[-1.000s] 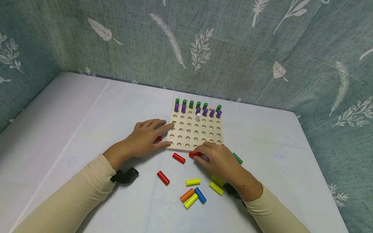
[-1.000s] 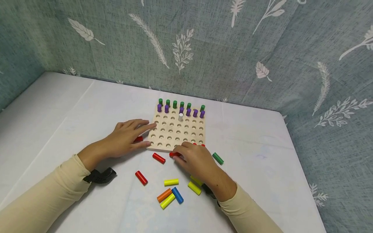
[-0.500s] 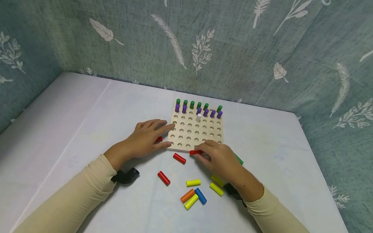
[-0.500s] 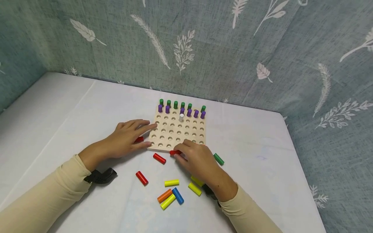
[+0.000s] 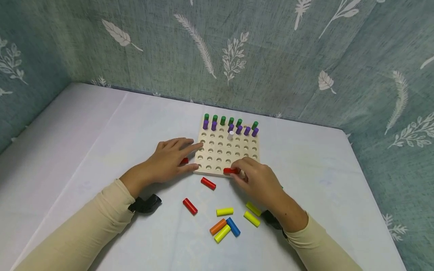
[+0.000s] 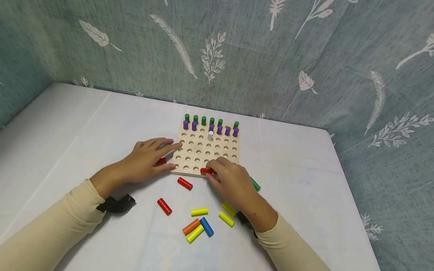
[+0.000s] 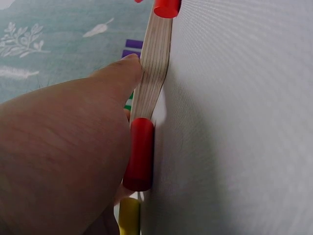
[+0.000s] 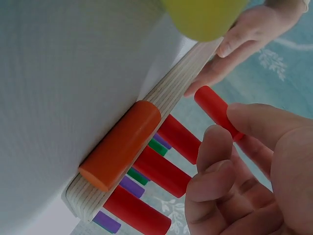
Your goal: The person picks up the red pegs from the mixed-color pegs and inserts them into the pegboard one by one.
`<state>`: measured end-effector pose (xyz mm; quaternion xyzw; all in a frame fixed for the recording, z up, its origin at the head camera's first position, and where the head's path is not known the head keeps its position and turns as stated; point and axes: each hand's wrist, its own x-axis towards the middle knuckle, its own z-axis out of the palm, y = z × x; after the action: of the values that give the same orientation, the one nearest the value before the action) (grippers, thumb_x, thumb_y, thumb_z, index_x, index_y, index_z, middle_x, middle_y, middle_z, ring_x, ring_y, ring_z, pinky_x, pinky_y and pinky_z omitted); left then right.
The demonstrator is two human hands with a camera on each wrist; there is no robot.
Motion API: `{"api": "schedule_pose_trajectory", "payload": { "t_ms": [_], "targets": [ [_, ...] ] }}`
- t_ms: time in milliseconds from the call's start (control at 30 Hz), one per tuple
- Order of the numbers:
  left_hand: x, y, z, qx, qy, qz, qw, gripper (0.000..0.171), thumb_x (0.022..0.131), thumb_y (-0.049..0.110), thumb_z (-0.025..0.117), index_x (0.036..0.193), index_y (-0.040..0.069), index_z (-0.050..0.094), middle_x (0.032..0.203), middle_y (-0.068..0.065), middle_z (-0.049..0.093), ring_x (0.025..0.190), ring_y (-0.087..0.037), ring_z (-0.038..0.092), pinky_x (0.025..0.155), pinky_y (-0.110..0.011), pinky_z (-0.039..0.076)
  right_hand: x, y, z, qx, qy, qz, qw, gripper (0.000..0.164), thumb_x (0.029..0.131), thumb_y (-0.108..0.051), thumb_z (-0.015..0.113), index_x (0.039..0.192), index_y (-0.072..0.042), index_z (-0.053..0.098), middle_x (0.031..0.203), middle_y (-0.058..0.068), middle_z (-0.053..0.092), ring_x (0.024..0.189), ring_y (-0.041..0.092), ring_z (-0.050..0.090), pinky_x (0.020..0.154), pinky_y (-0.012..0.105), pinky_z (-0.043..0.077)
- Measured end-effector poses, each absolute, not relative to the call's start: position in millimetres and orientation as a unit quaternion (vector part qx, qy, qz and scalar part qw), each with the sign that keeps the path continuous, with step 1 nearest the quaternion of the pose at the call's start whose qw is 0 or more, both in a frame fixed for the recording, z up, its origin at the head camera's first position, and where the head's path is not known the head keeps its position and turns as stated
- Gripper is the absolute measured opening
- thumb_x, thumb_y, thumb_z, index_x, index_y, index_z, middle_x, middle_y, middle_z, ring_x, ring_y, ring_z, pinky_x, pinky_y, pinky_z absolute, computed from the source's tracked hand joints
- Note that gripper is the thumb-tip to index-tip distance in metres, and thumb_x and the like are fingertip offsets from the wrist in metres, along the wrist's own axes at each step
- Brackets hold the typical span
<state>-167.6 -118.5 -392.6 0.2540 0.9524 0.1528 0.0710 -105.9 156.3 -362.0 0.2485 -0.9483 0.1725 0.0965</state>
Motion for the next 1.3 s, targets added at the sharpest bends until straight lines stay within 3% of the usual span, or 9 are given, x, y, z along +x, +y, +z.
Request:
{"api": "schedule_pose_trajectory", "payload": {
  "t_ms": [733,1300],
  "targets": [
    [-168.0,-119.0,-392.4,0.256,0.952,0.152,0.067,0.074,0.093,0.056,0.062,0.157,0.033,0.032,0.158,-0.009,0.037,0.148,-0.037,0.028,0.112,-0.062,0.025,-111.2,158.9,-364.6,0.27,-0.937,0.178,0.13,0.024,0.081,-0.013,0.084,0.103,-0.015,0.076,0.095,-0.001,0.07,0.077,0.011,0.067,0.07,0.021,0.058],
    [-169.0,-119.1,-390.0,0.257,0.951,0.152,0.075,0.074,0.094,0.056,0.061,0.158,0.033,0.031,0.158,-0.01,0.036,0.148,-0.038,0.028,0.112,-0.061,0.024,-113.8,160.6,-364.2,0.286,-0.933,0.173,0.135,0.022,0.082,-0.011,0.083,0.103,-0.014,0.078,0.097,-0.002,0.073,0.084,0.012,0.071,0.075,0.023,0.059]
  ]
}}
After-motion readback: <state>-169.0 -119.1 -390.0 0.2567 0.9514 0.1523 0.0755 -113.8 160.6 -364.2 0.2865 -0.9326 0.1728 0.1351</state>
